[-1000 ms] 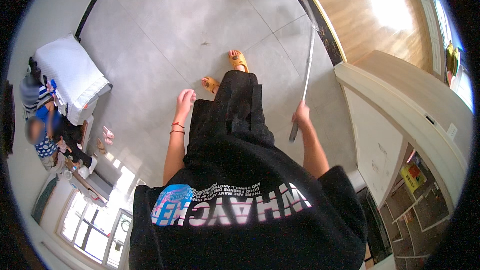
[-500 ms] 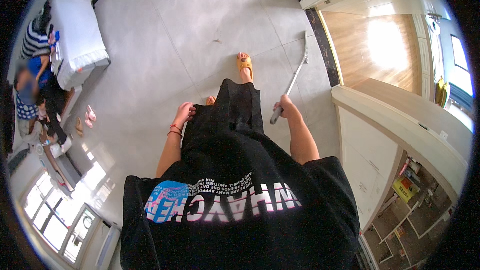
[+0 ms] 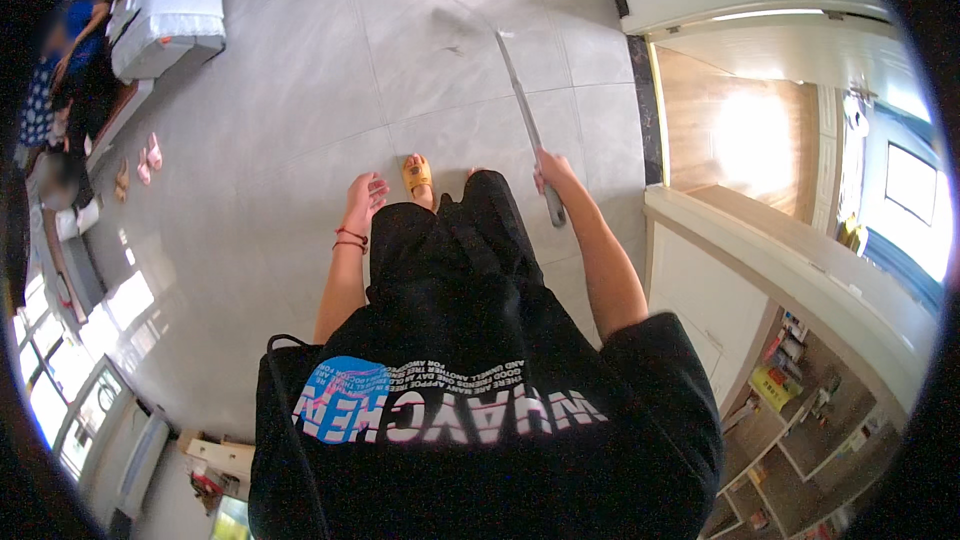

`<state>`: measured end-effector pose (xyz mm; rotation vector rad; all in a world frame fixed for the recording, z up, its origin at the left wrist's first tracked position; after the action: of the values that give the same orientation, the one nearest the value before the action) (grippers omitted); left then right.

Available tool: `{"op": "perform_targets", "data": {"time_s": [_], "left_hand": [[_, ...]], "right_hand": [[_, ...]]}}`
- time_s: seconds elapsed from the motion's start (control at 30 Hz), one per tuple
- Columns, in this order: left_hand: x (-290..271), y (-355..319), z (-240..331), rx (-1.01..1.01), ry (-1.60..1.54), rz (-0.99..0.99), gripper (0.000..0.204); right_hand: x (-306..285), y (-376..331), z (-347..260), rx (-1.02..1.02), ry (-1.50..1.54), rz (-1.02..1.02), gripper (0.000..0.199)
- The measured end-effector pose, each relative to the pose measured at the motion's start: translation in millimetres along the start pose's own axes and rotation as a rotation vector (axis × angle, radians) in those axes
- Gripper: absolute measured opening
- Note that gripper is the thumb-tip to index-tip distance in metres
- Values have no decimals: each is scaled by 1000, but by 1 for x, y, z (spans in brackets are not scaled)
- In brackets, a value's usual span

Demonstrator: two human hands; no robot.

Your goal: The person retrieves a floor squeegee from a bathroom and sweeps the tiled floor of a living area. They move the squeegee back and forth across the floor, gathering debris into a small pile near a doorway.

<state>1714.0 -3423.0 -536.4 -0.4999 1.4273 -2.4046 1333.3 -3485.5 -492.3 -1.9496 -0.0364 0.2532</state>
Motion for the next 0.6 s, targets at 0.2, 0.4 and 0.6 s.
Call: {"op": "perform_targets", "data": {"time_s": [0.2,0.4,0.6], "left_hand": [[-56,-78,-57,59,-7,239,28],[-68,-131,-171,-46,-93,411,30],[-28,-111,-228,61,381,232,25]], "right_hand": [[9,67,-17,37,-174,-16,46],[-58,30,133,108,-774,22,66],[-138,-95,286,81,-689,43,47]]}}
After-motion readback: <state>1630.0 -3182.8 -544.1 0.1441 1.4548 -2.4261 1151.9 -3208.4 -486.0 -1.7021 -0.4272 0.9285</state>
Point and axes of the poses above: each hand's wrist, its own y-axis towards the middle knuckle, its own x-axis out of the palm, z = x × y, the point moved 5 cm from there along y, towards the middle knuckle, and after that the axes turned 3 degrees about -y, right-handed, at the moved point
